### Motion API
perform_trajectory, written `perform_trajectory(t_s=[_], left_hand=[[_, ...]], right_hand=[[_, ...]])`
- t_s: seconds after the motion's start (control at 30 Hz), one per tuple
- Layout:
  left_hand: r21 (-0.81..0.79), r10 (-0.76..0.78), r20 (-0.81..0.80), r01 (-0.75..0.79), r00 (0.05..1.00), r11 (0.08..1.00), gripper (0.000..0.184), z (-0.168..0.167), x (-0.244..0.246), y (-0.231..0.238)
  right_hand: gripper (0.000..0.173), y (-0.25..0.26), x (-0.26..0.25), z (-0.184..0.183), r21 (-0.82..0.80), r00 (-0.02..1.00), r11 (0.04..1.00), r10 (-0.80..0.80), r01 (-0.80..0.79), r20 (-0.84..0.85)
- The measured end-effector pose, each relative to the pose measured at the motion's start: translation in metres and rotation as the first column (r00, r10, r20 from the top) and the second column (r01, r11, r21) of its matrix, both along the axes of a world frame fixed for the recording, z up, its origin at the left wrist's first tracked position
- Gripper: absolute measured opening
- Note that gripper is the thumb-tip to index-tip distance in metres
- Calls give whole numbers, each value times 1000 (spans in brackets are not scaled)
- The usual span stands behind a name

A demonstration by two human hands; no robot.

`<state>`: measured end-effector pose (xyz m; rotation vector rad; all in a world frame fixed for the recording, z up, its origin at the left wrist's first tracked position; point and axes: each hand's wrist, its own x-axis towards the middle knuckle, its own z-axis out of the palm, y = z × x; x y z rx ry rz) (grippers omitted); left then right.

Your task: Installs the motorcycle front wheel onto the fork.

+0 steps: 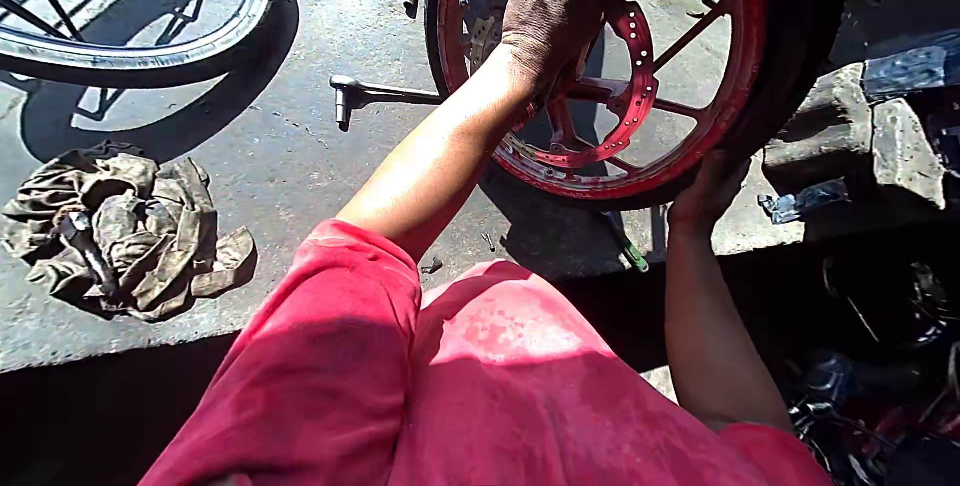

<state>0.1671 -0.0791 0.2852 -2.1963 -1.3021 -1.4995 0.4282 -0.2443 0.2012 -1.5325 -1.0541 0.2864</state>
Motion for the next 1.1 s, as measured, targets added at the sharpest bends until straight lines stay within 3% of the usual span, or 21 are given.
perform_trajectory(t_s=[0.1, 0.17, 0.23, 0.3, 0.33, 0.4, 0.47, 0.53, 0.7, 1.1], left_hand=[[162, -168, 232, 132, 958, 978, 44, -26, -37, -7], [160, -178, 477, 115, 861, 980, 37, -71, -73, -12], [-114, 91, 694, -16, 714, 993, 37, -133, -100, -4], [-556, 404, 651, 41, 642, 830, 45, -188, -118, 21], [-655, 429, 636, 154, 641, 740, 51, -211, -124, 37], [-631, 332, 714, 363, 616, 686, 58, -235, -125, 73], [-529, 199, 815, 557, 544, 640, 65, -230, -127, 103], [-488, 127, 832, 604, 540, 630, 65, -225, -131, 122], [-453, 70, 804, 531, 591, 716, 49, -243, -131, 129], [-424, 68, 814, 512, 576, 747, 53, -240, -127, 123]], right_hand=[[55, 3, 0, 0, 45, 1000, 999, 18, -19, 8], [55, 4, -2, 3, 40, 1000, 999, -1, 1, 5], [55, 6, -5, 4, 24, 999, 999, -38, 38, 6], [55, 6, -7, 5, -8, 997, 997, -70, 71, 7], [58, 5, -7, 4, -16, 997, 996, -82, 82, 15], [63, 4, -4, 0, -7, 994, 995, -101, 102, 32], [58, 3, -5, 0, -11, 991, 993, -115, 116, 63], [53, 5, -8, 3, 8, 992, 994, -109, 108, 57], [50, 6, -13, 7, 18, 992, 992, -122, 122, 31], [48, 10, -14, 13, 46, 991, 991, -129, 128, 22]])
